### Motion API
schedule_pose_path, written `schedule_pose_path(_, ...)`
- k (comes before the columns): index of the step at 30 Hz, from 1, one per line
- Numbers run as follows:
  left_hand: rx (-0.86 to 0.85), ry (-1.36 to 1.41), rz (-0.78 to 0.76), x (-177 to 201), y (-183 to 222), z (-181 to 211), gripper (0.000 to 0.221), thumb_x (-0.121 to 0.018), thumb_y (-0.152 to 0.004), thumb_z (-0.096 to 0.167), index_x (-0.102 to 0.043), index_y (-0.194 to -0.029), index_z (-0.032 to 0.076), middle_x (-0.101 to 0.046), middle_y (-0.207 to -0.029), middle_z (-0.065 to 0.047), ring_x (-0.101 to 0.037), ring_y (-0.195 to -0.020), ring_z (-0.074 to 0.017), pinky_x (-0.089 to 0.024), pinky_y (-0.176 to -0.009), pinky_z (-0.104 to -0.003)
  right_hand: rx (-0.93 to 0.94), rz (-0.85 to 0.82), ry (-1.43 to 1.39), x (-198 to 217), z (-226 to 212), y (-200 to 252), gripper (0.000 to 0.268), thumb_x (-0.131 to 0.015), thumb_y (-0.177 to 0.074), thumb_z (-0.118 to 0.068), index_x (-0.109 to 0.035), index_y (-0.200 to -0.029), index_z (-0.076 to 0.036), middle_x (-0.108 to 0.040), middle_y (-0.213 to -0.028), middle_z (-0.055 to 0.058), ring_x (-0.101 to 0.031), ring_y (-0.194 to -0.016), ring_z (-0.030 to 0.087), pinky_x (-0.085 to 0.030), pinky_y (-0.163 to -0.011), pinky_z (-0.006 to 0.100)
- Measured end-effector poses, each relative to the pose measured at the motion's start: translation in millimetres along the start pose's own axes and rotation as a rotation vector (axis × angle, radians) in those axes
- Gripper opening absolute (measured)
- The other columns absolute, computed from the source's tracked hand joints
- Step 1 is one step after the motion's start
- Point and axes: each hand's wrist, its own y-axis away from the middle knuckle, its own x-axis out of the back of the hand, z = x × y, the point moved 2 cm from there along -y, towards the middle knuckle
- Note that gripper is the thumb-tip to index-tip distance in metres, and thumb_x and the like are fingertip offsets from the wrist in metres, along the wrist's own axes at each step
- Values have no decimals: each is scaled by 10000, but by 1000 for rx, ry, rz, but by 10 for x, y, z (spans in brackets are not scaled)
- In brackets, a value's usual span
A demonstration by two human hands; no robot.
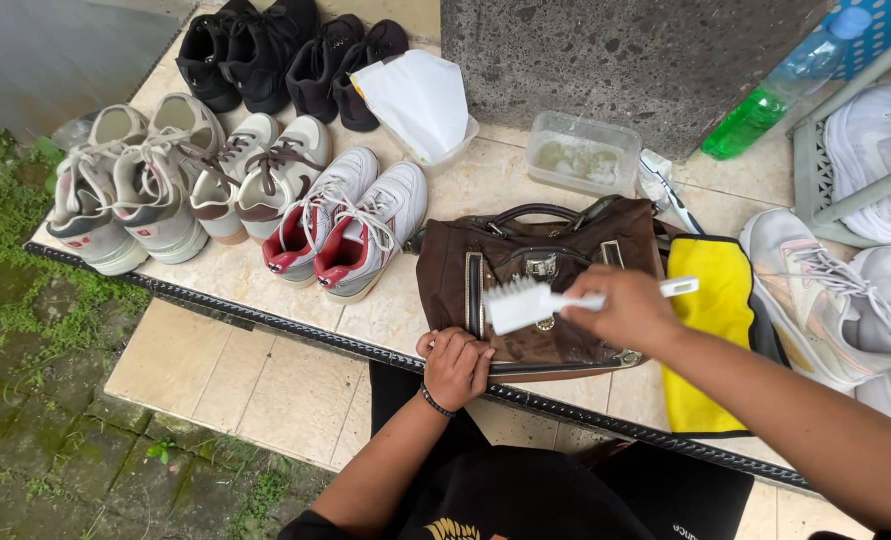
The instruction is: Cleaning a brown bag using a brush and cleaning solution followed by wiping with a cloth
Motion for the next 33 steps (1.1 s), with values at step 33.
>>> schedule_pose_path(33,249,-35,-197,31,-635,27,137,-658,-928,339,-649,-964,208,-515,-952,1,-508,-957,-246,-335,-877,-443,-211,75,-189,434,702,89,221,-782,-886,-265,-802,-1047,-115,-732,-829,103,-684,-718,247,-541,-689,386)
